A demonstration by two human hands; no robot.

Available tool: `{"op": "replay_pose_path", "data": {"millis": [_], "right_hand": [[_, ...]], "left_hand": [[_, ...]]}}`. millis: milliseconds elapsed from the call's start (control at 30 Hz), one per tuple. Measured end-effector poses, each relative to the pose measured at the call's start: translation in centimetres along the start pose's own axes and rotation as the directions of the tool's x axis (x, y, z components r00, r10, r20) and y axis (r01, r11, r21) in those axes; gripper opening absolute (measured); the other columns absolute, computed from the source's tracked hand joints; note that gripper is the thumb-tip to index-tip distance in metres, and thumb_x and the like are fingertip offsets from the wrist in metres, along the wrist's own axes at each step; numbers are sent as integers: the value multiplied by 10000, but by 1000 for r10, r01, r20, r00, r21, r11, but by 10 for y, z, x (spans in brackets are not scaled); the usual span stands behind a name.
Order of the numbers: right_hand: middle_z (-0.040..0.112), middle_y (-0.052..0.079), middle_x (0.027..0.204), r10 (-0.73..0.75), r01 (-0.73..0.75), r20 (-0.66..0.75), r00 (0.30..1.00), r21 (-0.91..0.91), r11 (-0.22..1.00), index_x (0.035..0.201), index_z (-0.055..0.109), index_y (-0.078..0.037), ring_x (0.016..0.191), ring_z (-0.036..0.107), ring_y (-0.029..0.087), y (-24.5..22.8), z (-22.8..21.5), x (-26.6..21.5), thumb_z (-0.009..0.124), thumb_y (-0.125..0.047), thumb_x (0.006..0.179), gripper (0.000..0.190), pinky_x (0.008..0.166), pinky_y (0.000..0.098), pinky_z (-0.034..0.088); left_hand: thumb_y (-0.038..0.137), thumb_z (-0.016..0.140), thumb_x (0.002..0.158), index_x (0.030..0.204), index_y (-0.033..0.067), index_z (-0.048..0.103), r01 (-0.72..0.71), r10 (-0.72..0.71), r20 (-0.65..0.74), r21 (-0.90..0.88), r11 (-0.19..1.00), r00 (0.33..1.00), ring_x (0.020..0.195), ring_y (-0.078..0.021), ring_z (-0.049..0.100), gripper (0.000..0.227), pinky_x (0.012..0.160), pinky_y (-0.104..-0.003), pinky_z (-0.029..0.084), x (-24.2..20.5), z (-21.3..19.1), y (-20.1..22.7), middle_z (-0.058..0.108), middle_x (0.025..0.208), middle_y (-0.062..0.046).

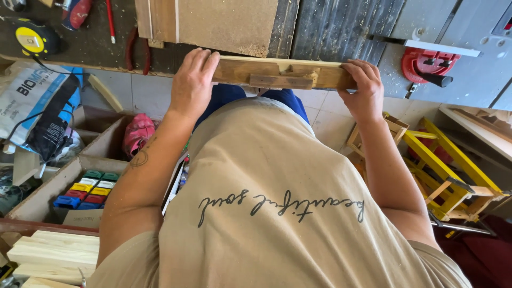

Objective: Marking wooden boards with a pencil and positioning them on a workbench to prepare for clamping and assembly.

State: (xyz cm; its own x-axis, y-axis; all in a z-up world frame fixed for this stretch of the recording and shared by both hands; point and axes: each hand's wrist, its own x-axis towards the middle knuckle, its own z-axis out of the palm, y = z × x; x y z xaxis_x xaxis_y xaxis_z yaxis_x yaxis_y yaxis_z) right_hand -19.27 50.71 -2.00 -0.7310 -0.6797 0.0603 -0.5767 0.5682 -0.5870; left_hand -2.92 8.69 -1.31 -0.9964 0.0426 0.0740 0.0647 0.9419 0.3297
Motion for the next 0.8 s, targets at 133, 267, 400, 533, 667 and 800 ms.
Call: {"op": "replay_pose_path", "data": {"millis": [133,267,400,533,667,800], "right_hand": [[701,255,1330,5,-5,22,1000,13,1000,1292,704,90,1204,645,439,14,-5,-6,853,146,788,529,1030,538,559],[716,235,1315,10,-7,67,998,-44,999,1293,691,67,1183,654,421,20,-3,-8,883,92,757,569,1011,514,558],[743,201,1296,39,-35,83,996,-55,998,1289,729,41,1142,668,397,23,-4,-6,946,21,739,592,969,492,561],[767,114,1195,75,-50,142,987,-170,984,1278,746,-35,1043,659,345,26,-6,-1,962,-107,794,535,780,468,577],[781,125,1131,161,-81,318,934,-251,965,1307,772,-83,982,673,326,35,-18,22,958,-285,725,644,788,465,551],[774,153,1103,328,-249,516,791,-218,944,1371,735,-101,965,686,351,27,-38,52,912,-303,752,674,870,472,531]], "left_hand": [[-143,659,930,1352,-22,653,-37,37,-21,15,999,999,1225,-392,624,440,1017,-489,582,2,8,0,683,1283,-204],[-129,798,828,1377,-53,601,-3,5,44,-57,998,999,1234,-383,592,589,982,-467,630,1,-2,-4,623,1310,-212],[-109,858,742,1401,-21,567,123,-110,140,-91,988,984,1190,-392,590,726,792,-513,630,-9,-2,-15,577,1360,-194],[-23,909,759,1440,-24,568,112,-102,153,-62,992,983,1132,-387,589,761,773,-525,603,-6,-2,-23,593,1316,-175],[93,935,782,1484,-41,571,87,-61,237,-103,991,970,1140,-394,623,803,890,-521,582,9,-6,-38,655,1282,-233],[144,957,763,1447,-52,562,135,-43,398,-206,969,917,1125,-403,644,813,973,-514,536,27,-16,-50,672,1274,-258]]}}
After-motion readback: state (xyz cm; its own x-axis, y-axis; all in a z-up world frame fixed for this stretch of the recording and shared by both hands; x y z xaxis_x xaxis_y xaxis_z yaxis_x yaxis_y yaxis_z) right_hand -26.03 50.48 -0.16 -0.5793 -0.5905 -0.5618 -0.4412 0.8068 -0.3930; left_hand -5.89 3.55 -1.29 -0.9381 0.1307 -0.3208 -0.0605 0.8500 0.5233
